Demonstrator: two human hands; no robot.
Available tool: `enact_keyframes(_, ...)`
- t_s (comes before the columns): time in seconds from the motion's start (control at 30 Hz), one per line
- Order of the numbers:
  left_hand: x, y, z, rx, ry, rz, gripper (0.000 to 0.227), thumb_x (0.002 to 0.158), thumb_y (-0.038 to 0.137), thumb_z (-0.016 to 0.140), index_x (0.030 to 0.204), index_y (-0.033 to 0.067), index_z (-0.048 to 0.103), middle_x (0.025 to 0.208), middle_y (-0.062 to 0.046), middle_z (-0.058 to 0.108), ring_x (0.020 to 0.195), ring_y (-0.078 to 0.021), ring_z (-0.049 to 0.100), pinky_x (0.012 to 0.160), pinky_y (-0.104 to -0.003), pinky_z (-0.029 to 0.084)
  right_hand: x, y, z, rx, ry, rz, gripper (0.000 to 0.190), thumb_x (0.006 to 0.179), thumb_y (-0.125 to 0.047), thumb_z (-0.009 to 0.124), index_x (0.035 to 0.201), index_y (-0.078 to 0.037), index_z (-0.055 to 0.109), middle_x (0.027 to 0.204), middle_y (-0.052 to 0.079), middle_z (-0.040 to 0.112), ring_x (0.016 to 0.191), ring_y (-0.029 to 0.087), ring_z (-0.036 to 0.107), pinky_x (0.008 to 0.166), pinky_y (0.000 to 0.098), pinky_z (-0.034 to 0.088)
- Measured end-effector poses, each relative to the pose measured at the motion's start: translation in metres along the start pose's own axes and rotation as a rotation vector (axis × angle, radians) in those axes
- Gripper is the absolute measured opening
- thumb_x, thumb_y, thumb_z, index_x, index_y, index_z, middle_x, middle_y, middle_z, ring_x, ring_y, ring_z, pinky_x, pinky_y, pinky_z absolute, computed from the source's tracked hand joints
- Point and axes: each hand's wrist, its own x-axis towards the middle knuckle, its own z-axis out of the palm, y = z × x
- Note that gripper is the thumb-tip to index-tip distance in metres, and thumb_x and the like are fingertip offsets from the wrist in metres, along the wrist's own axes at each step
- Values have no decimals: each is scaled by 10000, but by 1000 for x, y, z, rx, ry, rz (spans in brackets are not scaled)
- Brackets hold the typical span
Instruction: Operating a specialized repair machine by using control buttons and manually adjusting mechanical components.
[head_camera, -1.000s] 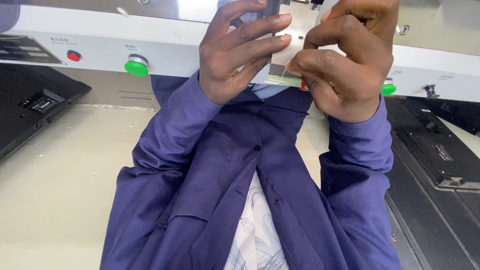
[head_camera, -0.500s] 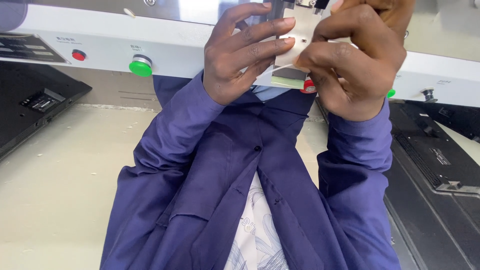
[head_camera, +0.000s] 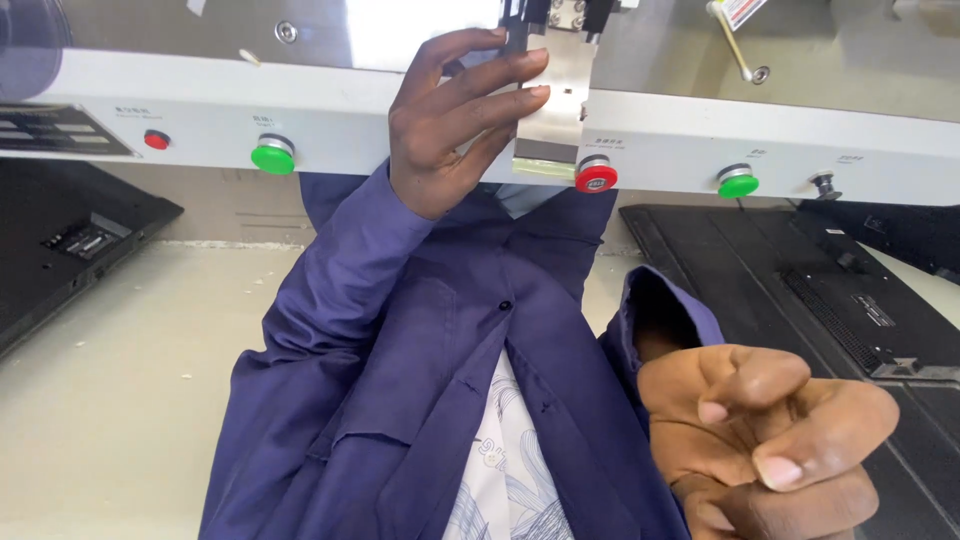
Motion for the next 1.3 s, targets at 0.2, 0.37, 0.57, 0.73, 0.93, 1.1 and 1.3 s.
enact_keyframes(0.2,-1,4,0,52,-2,-10,296,1015,-57,650,1267,95,616,1330,-86,596,1218,-372,536,1020,-478,555,-3,-8,0,-34,-38,-57,369,958,-59,461,766,-316,278,702,-233,240,845,-50,327,567,140,234)
enact_keyframes(0.37,0,7,2,68,18,-47,272,1010,-42,628,1241,101,638,1323,-77,607,1199,-355,554,1008,-464,539,10,11,-10,-42,-147,-41,78,954,-275,590,967,-282,513,756,-142,376,947,91,397,648,197,344)
enact_keyframes(0.57,4,-1,10,-5,161,-49,310,835,-53,732,1068,146,778,1147,-80,724,1117,-315,605,955,-427,488,-2,80,-33,-312,-243,142,272,928,-237,655,828,14,686,659,136,590,791,306,542,840,442,462)
enact_keyframes(0.73,3,14,0,-38,146,-54,306,895,-10,679,1187,79,700,1212,-149,684,1139,-361,617,958,-468,500,-4,108,-60,-435,-344,357,208,983,-149,643,1001,55,684,755,142,594,852,290,538,755,396,465)
enact_keyframes(0.93,-42,40,-13,13,174,-209,233,995,76,581,1218,13,613,1137,-170,680,1003,-315,654,774,-383,532,10,121,-101,-767,-378,371,136,992,-110,638,1040,5,691,842,95,607,894,273,514,671,358,436)
enact_keyframes(1.1,-98,48,-21,-30,-15,-306,182,981,121,549,948,9,689,857,-118,728,745,-223,703,656,-306,535,13,139,-114,-948,-458,393,137,900,-57,679,1034,-32,689,890,58,628,964,242,519,606,326,447)
enact_keyframes(1.3,-180,21,-17,-44,-251,-436,195,945,145,601,846,42,734,765,-58,720,599,-160,632,533,-274,451,4,170,-117,-1073,-490,206,86,796,-26,787,817,-33,704,813,73,561,922,278,458,555,324,474)
